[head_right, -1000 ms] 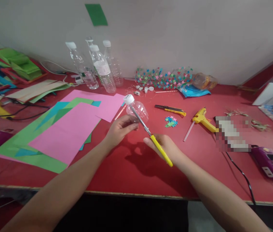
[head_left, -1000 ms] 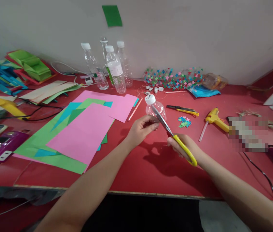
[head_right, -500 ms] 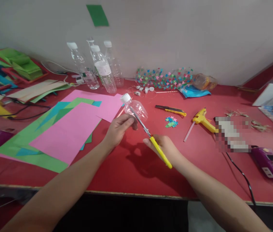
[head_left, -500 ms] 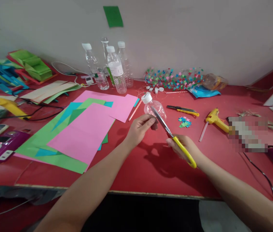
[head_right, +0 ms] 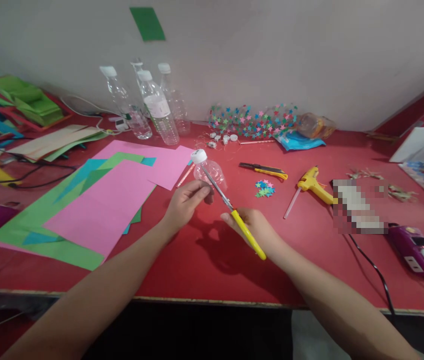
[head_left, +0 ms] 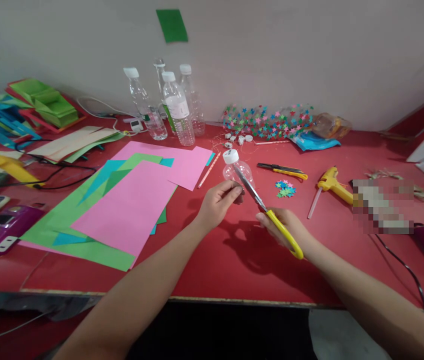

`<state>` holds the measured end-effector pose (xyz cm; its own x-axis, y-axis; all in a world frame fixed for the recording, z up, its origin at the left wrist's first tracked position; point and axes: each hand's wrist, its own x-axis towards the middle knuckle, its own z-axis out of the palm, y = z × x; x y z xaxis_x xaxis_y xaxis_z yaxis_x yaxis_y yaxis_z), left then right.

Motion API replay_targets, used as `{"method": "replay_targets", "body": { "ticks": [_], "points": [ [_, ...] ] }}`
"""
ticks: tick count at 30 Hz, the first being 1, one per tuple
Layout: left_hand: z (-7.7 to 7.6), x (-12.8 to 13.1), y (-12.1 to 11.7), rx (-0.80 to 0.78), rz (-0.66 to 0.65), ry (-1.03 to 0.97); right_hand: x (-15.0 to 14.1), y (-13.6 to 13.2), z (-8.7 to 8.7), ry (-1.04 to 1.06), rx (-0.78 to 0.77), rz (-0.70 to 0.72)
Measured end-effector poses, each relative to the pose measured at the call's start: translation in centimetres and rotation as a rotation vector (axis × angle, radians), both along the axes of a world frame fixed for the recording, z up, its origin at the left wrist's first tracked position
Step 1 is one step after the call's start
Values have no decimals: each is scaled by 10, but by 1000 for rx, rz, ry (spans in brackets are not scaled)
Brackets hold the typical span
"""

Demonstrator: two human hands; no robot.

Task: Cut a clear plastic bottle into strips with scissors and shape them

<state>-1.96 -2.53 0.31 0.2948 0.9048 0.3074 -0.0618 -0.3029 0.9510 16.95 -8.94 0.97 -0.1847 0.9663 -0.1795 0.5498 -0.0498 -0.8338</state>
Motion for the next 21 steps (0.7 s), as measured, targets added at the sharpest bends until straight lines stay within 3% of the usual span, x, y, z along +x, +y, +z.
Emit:
{"method": "replay_targets", "body": {
  "ticks": [12, 21],
  "points": [
    [-4, 3, 1, -104, -86, -113, -2, -1, 2, 1, 35, -18],
    [0, -11, 12, -96, -183, 47, 4, 7, 4, -84, 46, 7]
  ]
}}
